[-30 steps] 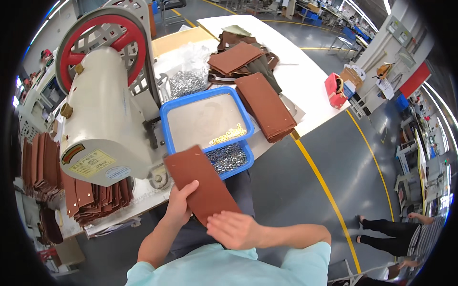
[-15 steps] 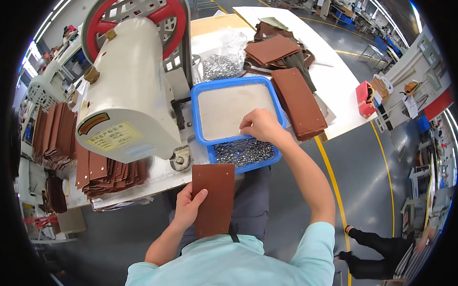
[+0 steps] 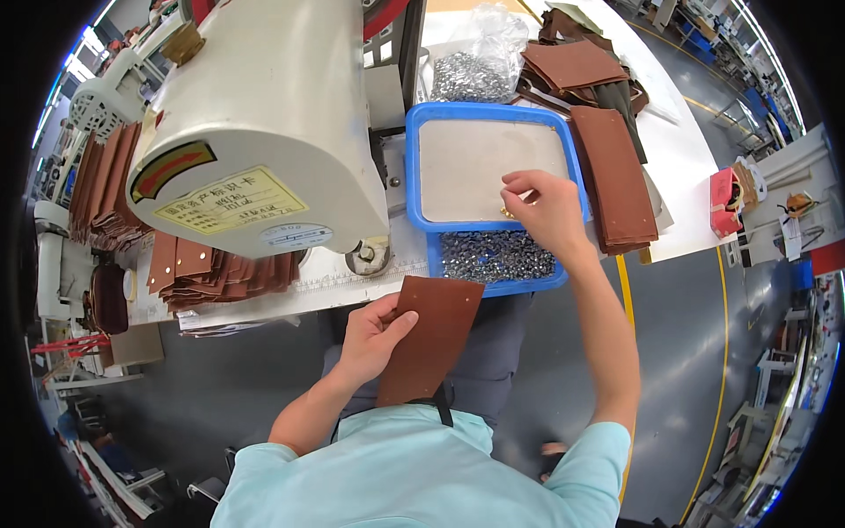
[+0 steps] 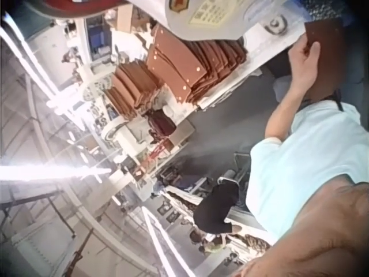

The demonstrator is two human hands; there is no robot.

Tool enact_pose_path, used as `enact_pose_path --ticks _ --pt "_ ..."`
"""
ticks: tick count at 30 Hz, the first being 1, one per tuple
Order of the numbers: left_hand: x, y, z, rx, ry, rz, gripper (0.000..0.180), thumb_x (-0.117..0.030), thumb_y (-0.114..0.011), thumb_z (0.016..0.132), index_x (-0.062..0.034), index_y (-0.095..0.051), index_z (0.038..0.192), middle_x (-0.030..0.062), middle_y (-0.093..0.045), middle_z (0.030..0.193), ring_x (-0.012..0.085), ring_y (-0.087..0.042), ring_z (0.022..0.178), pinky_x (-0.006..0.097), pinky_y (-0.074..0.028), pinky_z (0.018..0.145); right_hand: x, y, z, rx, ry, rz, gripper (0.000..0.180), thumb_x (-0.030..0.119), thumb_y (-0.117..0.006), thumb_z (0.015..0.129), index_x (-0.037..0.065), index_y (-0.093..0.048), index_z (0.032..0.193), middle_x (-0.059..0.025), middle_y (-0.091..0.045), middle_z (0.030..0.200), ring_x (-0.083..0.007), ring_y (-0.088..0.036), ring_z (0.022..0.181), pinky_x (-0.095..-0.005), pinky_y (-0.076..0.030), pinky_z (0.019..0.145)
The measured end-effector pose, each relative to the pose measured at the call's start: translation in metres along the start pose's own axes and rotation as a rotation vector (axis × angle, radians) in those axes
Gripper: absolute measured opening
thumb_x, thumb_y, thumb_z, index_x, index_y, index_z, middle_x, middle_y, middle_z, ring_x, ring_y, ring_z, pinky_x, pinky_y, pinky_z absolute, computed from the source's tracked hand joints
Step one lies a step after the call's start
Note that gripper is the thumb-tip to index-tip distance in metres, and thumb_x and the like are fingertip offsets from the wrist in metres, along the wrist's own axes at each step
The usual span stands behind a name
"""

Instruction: Installing metal rivets into leather pieces using a manual press machine.

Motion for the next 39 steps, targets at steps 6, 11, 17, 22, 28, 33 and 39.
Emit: enact_pose_path --ticks 6,11,17,22,28,33,39 --pt "-0.008 -0.011 0.002 -0.002 -0.017 -0.072 0.042 0.000 -0.058 0.103 0.0022 -0.052 0.144 0.0099 -0.070 0.124 0.0112 -0.067 0.108 0.027 -0.055 0.092 0.074 -0.032 -0.092 0.124 0.182 0.130 0.008 -0.001 -0.077 0.082 0.000 -0.071 0.088 -0.0099 -0.075 0.089 -0.0143 -0.071 0.072 -0.0279 -0.058 0.067" --pt "-0.014 -0.020 -0.001 0.063 0.013 -0.045 0.041 -0.001 -0.058 0.103 0.0021 -0.052 0.144 0.0101 -0.070 0.125 0.0113 -0.066 0.110 0.027 -0.054 0.095 0.081 -0.051 -0.122 0.091 0.306 0.040 0.012 -0.001 -0.082 0.080 0.002 -0.073 0.087 -0.0111 -0.074 0.086 -0.0210 -0.072 0.069 -0.0300 -0.057 0.061" --pt "-0.017 -0.023 -0.006 0.110 0.041 -0.058 0.040 -0.002 -0.057 0.104 0.0019 -0.052 0.144 0.0095 -0.069 0.126 0.0113 -0.065 0.112 0.027 -0.053 0.097 0.084 -0.042 -0.129 0.114 0.278 0.070 0.015 0.000 -0.083 0.080 0.003 -0.076 0.094 -0.0106 -0.073 0.089 -0.0230 -0.071 0.070 -0.0308 -0.057 0.062" --pt "-0.023 -0.026 -0.009 0.126 0.032 -0.057 0.038 -0.007 -0.054 0.107 0.0018 -0.054 0.144 0.0073 -0.068 0.127 0.0107 -0.063 0.114 0.027 -0.052 0.098 0.082 -0.042 -0.136 0.104 0.266 -0.012 0.017 0.002 -0.081 0.080 0.004 -0.078 0.097 -0.0066 -0.071 0.092 -0.0239 -0.069 0.081 -0.0350 -0.056 0.068" --pt "-0.028 -0.028 -0.012 0.162 0.049 -0.010 0.037 -0.011 -0.052 0.109 0.0009 -0.055 0.143 0.0049 -0.068 0.127 0.0094 -0.062 0.112 0.027 -0.050 0.099 0.077 -0.041 -0.135 0.105 0.243 0.051 0.016 0.003 -0.084 0.076 0.006 -0.079 0.091 -0.0046 -0.067 0.086 -0.0211 -0.064 0.080 -0.0321 -0.053 0.067" --pt "-0.029 -0.025 -0.012 0.143 -0.033 0.211 0.037 -0.013 -0.056 0.106 -0.0055 -0.059 0.142 0.0082 -0.075 0.117 0.0111 -0.069 0.099 0.028 -0.054 0.090 0.079 -0.042 -0.133 0.089 0.043 0.139 0.016 0.007 -0.087 0.075 0.005 -0.077 0.088 -0.0041 -0.069 0.088 -0.0185 -0.065 0.080 -0.0318 -0.054 0.068" --pt "-0.044 -0.025 -0.013 0.159 -0.086 0.507 0.034 -0.010 -0.067 0.100 -0.0059 -0.069 0.133 0.0074 -0.078 0.106 0.0104 -0.070 0.089 0.027 -0.056 0.081 0.064 -0.045 -0.141 0.266 -0.106 0.203 0.015 0.009 -0.085 0.080 0.003 -0.077 0.091 -0.0072 -0.072 0.085 -0.0215 -0.066 0.069 -0.0336 -0.055 0.067"
Point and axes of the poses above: each hand's wrist, its own z-axis towards the middle knuckle, its own y-axis out of the back of the hand, x = y × z, the point moved 3 cm from there along z, towards the middle knuckle
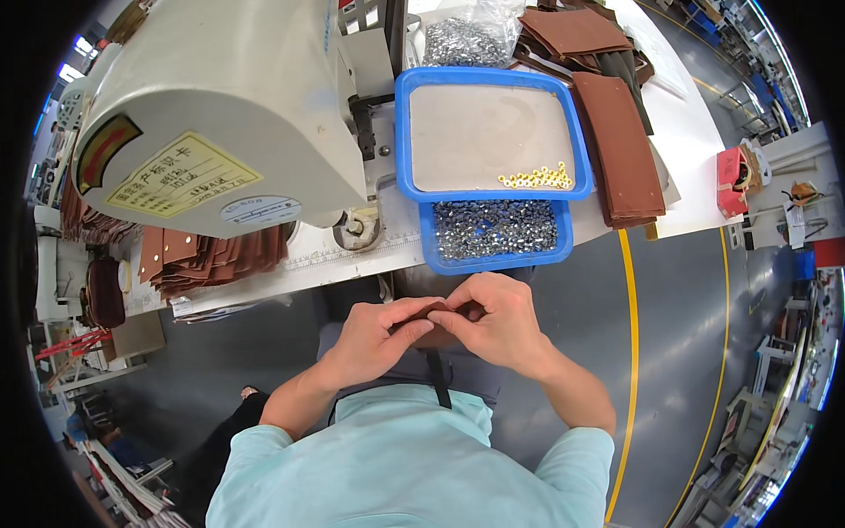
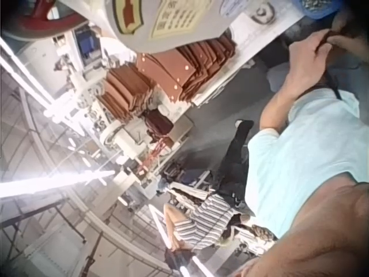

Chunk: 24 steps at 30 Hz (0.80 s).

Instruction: Installing metal rivets into leather pieces using a manual press machine.

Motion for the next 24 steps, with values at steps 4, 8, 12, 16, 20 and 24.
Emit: enact_pose_path --ticks 4,8,12,16,20,24 --pt "0.021 0.002 -0.001 -0.013 0.021 0.007 0.031 -0.017 -0.069 0.099 -0.0064 -0.070 0.129 0.0076 -0.078 0.100 0.0114 -0.070 0.080 0.026 -0.055 0.078 -0.013 0.016 0.020 0.083 0.170 -0.029 0.012 0.004 -0.077 0.088 0.000 -0.075 0.099 -0.0089 -0.073 0.086 -0.0186 -0.069 0.075 -0.0304 -0.054 0.067" --pt "0.027 0.006 0.003 -0.038 0.064 -0.297 0.028 -0.017 -0.069 0.101 0.0021 -0.071 0.121 0.0054 -0.078 0.099 0.0054 -0.066 0.086 0.025 -0.054 0.077 -0.037 0.035 0.053 -0.183 0.126 -0.483 0.015 0.006 -0.074 0.086 0.002 -0.076 0.100 -0.0151 -0.072 0.095 -0.0362 -0.070 0.086 -0.0430 -0.056 0.077" --pt "0.033 0.011 0.013 -0.039 0.192 -0.483 0.025 -0.015 -0.069 0.101 0.0024 -0.067 0.118 0.0056 -0.077 0.098 0.0056 -0.065 0.088 0.024 -0.053 0.079 -0.063 0.034 0.064 -0.145 0.135 -0.560 0.013 0.006 -0.075 0.085 0.003 -0.077 0.097 -0.0138 -0.070 0.092 -0.0354 -0.070 0.083 -0.0438 -0.056 0.075" --pt "0.035 0.010 0.011 -0.046 0.207 -0.577 0.021 -0.014 -0.069 0.101 -0.0003 -0.064 0.116 0.0054 -0.077 0.098 0.0070 -0.067 0.089 0.025 -0.054 0.079 -0.065 0.031 0.065 -0.178 0.118 -0.525 0.011 0.007 -0.075 0.085 0.004 -0.077 0.095 -0.0107 -0.069 0.089 -0.0324 -0.069 0.080 -0.0422 -0.055 0.073" --pt "0.020 0.004 -0.006 -0.099 -0.031 -0.358 0.018 -0.013 -0.069 0.100 -0.0038 -0.063 0.115 0.0029 -0.075 0.099 0.0097 -0.069 0.091 0.028 -0.056 0.077 -0.061 0.031 0.061 -0.226 0.152 -0.472 0.010 0.008 -0.075 0.087 0.005 -0.078 0.096 -0.0088 -0.070 0.090 -0.0287 -0.070 0.075 -0.0386 -0.056 0.069" --pt "0.001 0.006 -0.017 -0.021 -0.294 0.053 0.014 -0.004 -0.074 0.091 -0.0060 -0.070 0.105 0.0050 -0.075 0.099 0.0215 -0.074 0.088 0.031 -0.059 0.076 -0.054 0.037 0.057 -0.290 0.192 -0.485 0.009 0.007 -0.075 0.087 0.004 -0.078 0.096 -0.0089 -0.072 0.092 -0.0271 -0.070 0.073 -0.0363 -0.056 0.066"
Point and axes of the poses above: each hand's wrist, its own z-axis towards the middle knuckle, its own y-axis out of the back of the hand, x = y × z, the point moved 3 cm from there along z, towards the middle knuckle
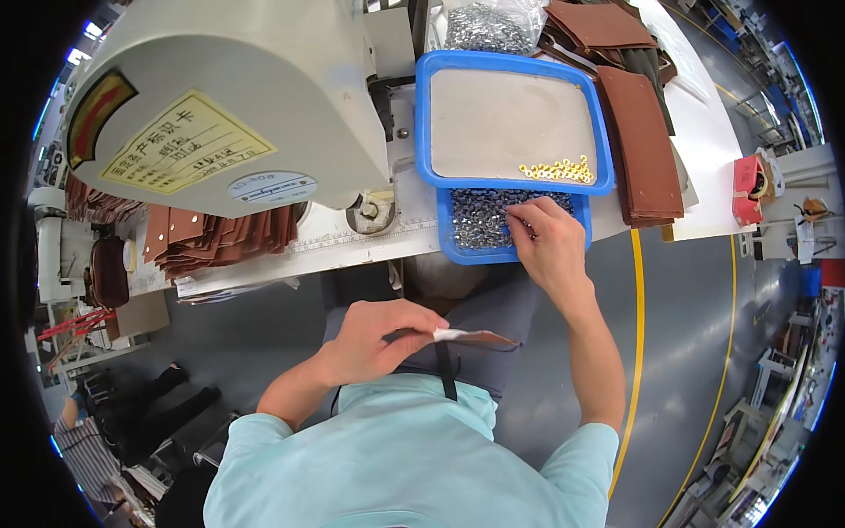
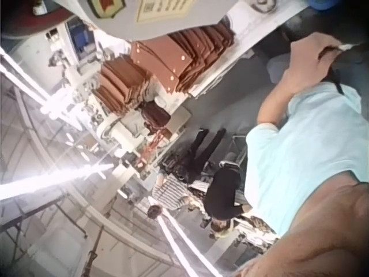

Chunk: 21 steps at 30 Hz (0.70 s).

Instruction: Installing metal rivets into leather pieces using a manual press machine.

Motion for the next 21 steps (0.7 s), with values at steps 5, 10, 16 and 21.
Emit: enact_pose_path --ticks 5,10,16,21 --pt "0.000 0.001 -0.004 -0.144 -0.345 0.124 0.024 0.001 -0.078 0.078 -0.0081 -0.073 0.100 0.0036 -0.076 0.098 0.0213 -0.074 0.082 0.031 -0.060 0.068 0.026 0.015 -0.006 0.031 -0.051 0.187 0.010 0.003 -0.075 0.088 0.002 -0.078 0.098 -0.0098 -0.072 0.091 -0.0187 -0.069 0.070 -0.0304 -0.053 0.061" --pt "-0.004 0.003 -0.003 -0.183 -0.514 0.162 0.025 0.001 -0.079 0.068 -0.0079 -0.076 0.091 0.0043 -0.075 0.092 0.0197 -0.074 0.078 0.030 -0.059 0.060 0.063 0.025 -0.033 0.373 -0.150 0.675 0.010 0.002 -0.077 0.085 0.001 -0.079 0.095 -0.0068 -0.074 0.093 -0.0104 -0.066 0.077 -0.0249 -0.049 0.063" --pt "-0.007 0.007 -0.009 -0.173 -0.678 0.221 0.015 -0.001 -0.078 0.074 -0.0051 -0.075 0.089 0.0057 -0.071 0.088 0.0245 -0.076 0.080 0.029 -0.059 0.056 0.084 0.025 -0.047 0.806 -0.338 1.027 0.012 0.001 -0.080 0.082 0.004 -0.083 0.093 -0.0051 -0.074 0.098 -0.0071 -0.061 0.077 -0.0232 -0.046 0.063" --pt "-0.010 0.003 -0.012 -0.161 -0.725 0.319 0.019 -0.004 -0.079 0.069 -0.0060 -0.073 0.087 0.0048 -0.070 0.088 0.0220 -0.075 0.080 0.027 -0.056 0.055 0.084 0.017 -0.055 0.896 -0.465 1.105 0.012 -0.002 -0.084 0.077 0.002 -0.082 0.089 -0.0077 -0.073 0.094 -0.0105 -0.065 0.082 -0.0231 -0.048 0.066"
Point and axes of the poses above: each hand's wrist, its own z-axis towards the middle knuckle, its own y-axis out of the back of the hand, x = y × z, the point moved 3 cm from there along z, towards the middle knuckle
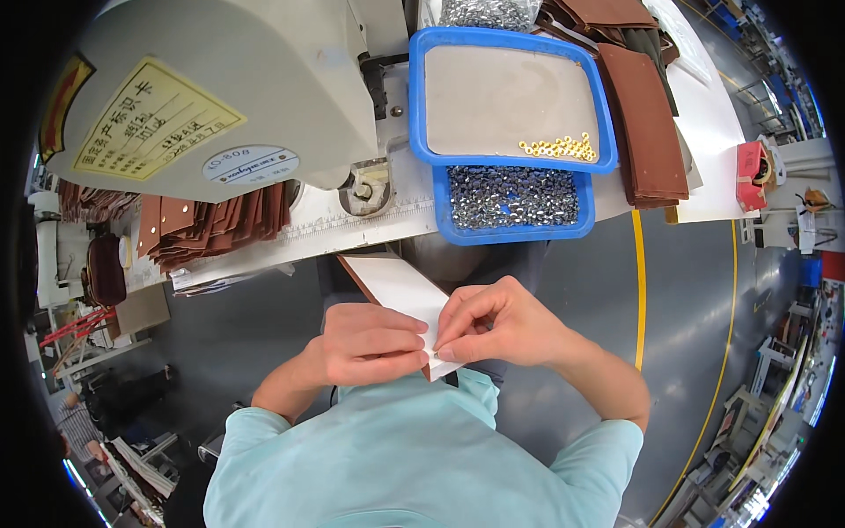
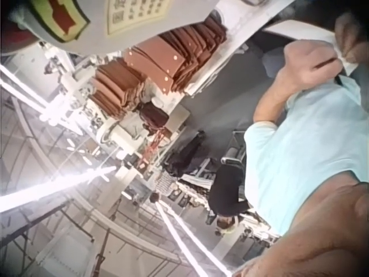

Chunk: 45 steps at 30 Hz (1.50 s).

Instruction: Installing metal rivets into leather pieces using a manual press machine.

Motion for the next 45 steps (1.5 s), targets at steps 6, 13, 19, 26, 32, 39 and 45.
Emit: enact_pose_path --ticks 6,13,19,26,32,39,45 --pt "-0.004 -0.003 0.000 0.019 -0.068 0.075 0.018 -0.005 -0.080 0.072 -0.0053 -0.072 0.088 0.0053 -0.070 0.088 0.0227 -0.074 0.081 0.026 -0.056 0.055 -0.008 0.000 0.003 0.014 -0.088 0.168 0.013 -0.007 -0.082 0.079 -0.002 -0.080 0.091 -0.0102 -0.071 0.099 -0.0141 -0.067 0.086 -0.0252 -0.055 0.075" --pt "-0.003 -0.006 -0.001 0.019 -0.076 0.089 0.018 -0.005 -0.080 0.072 -0.0053 -0.072 0.088 0.0051 -0.071 0.088 0.0222 -0.074 0.081 0.026 -0.057 0.058 -0.013 0.003 0.005 0.032 -0.145 0.217 0.008 -0.002 -0.081 0.082 -0.001 -0.079 0.089 -0.0062 -0.071 0.099 -0.0122 -0.067 0.088 -0.0262 -0.054 0.080" --pt "-0.001 -0.009 -0.002 0.008 -0.077 0.133 0.019 -0.007 -0.079 0.069 -0.0070 -0.071 0.086 0.0017 -0.068 0.089 0.0170 -0.071 0.079 0.025 -0.056 0.059 -0.019 0.000 0.006 0.031 -0.230 0.244 0.007 -0.001 -0.078 0.085 -0.001 -0.078 0.092 -0.0034 -0.072 0.093 -0.0099 -0.067 0.082 -0.0240 -0.053 0.075" --pt "0.005 -0.011 -0.009 0.032 -0.005 0.093 0.019 -0.009 -0.078 0.069 -0.0071 -0.072 0.087 0.0024 -0.070 0.091 0.0176 -0.072 0.078 0.026 -0.056 0.058 -0.009 -0.005 -0.004 -0.120 0.100 -0.284 0.012 0.007 -0.076 0.088 0.005 -0.080 0.099 -0.0039 -0.073 0.091 -0.0103 -0.069 0.078 -0.0258 -0.054 0.069" --pt "0.010 -0.017 -0.015 0.034 0.200 -0.022 0.021 -0.006 -0.080 0.068 -0.0109 -0.075 0.087 0.0011 -0.073 0.086 0.0176 -0.071 0.071 0.028 -0.055 0.056 -0.007 -0.012 -0.009 -0.229 0.299 -0.544 0.013 0.010 -0.074 0.088 0.005 -0.081 0.099 -0.0092 -0.074 0.091 -0.0176 -0.070 0.074 -0.0314 -0.056 0.062" --pt "0.007 -0.021 -0.015 -0.034 0.254 -0.018 0.022 -0.004 -0.081 0.066 -0.0108 -0.076 0.087 0.0007 -0.073 0.082 0.0179 -0.069 0.067 0.029 -0.054 0.054 -0.008 -0.007 -0.008 -0.247 0.246 -0.444 0.013 0.011 -0.075 0.087 0.004 -0.081 0.096 -0.0097 -0.076 0.089 -0.0174 -0.070 0.074 -0.0298 -0.055 0.062" --pt "0.006 -0.020 -0.016 -0.034 0.255 -0.007 0.023 -0.004 -0.081 0.065 -0.0099 -0.075 0.087 0.0020 -0.073 0.083 0.0183 -0.070 0.068 0.029 -0.054 0.055 -0.011 -0.005 -0.007 -0.236 0.244 -0.430 0.013 0.010 -0.075 0.087 0.003 -0.081 0.095 -0.0102 -0.077 0.090 -0.0168 -0.071 0.075 -0.0296 -0.054 0.063"
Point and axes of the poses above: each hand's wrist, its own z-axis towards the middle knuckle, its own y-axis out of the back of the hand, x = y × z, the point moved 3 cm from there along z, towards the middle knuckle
